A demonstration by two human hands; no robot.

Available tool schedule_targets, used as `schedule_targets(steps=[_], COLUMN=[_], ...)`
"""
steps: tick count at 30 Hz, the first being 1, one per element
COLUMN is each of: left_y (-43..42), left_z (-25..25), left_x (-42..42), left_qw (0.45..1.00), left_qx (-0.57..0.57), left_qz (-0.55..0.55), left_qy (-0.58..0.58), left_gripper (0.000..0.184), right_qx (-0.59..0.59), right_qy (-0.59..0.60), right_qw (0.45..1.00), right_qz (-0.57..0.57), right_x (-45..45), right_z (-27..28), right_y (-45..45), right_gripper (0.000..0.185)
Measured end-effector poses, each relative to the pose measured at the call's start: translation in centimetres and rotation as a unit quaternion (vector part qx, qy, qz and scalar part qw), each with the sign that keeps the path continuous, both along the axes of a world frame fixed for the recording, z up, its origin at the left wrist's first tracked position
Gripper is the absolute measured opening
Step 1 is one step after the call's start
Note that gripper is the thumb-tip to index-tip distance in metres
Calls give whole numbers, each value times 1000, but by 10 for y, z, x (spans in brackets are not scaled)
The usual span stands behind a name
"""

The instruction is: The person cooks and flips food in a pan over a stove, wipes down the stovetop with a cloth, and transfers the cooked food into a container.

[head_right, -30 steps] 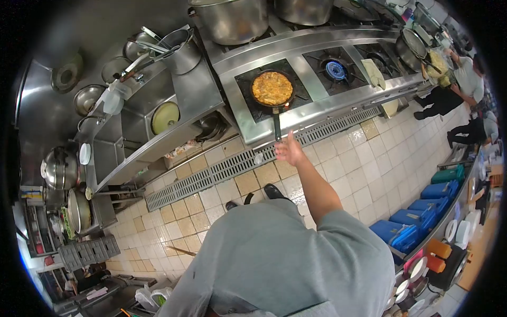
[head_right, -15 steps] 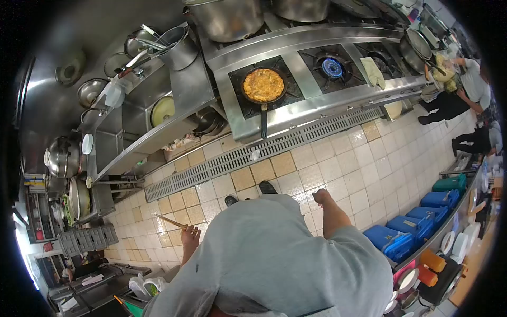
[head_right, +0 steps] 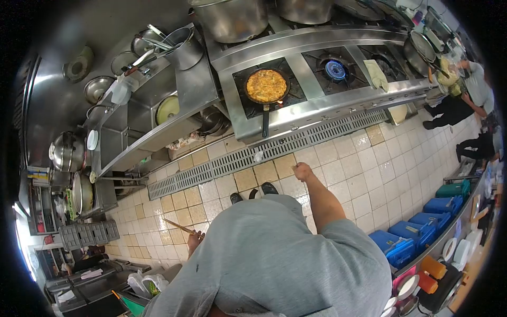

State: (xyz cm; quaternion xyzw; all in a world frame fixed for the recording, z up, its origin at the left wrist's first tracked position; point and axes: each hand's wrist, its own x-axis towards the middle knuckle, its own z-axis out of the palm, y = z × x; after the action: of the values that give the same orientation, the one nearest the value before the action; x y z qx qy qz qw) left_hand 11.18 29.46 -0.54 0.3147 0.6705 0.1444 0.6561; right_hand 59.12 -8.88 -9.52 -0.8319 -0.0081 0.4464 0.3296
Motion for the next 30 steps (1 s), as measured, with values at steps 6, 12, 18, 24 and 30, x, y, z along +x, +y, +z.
schedule_targets(steps=[6,12,18,24,30], left_y=[0,-4,-8,2,16], left_z=[8,-2,2,4,4], left_x=[-5,-22,-14,7,19], left_qw=[1000,999,1000,1000,1000], left_qx=[-1,-3,1,12,-1], left_qz=[19,31,-9,6,-3], left_qy=[-8,5,28,2,-25], left_gripper=[37,33,31,34,31], right_qx=[-58,-103,-98,-78,-76], right_qy=[-49,56,16,26,15], right_qw=[985,985,990,994,994], right_qz=[156,126,104,78,76], right_x=[-43,-49,-29,-19,-23], right_z=[-42,-32,-28,-13,-1], right_y=[-24,-48,-55,-40,-27], right_gripper=[45,50,51,47,45])
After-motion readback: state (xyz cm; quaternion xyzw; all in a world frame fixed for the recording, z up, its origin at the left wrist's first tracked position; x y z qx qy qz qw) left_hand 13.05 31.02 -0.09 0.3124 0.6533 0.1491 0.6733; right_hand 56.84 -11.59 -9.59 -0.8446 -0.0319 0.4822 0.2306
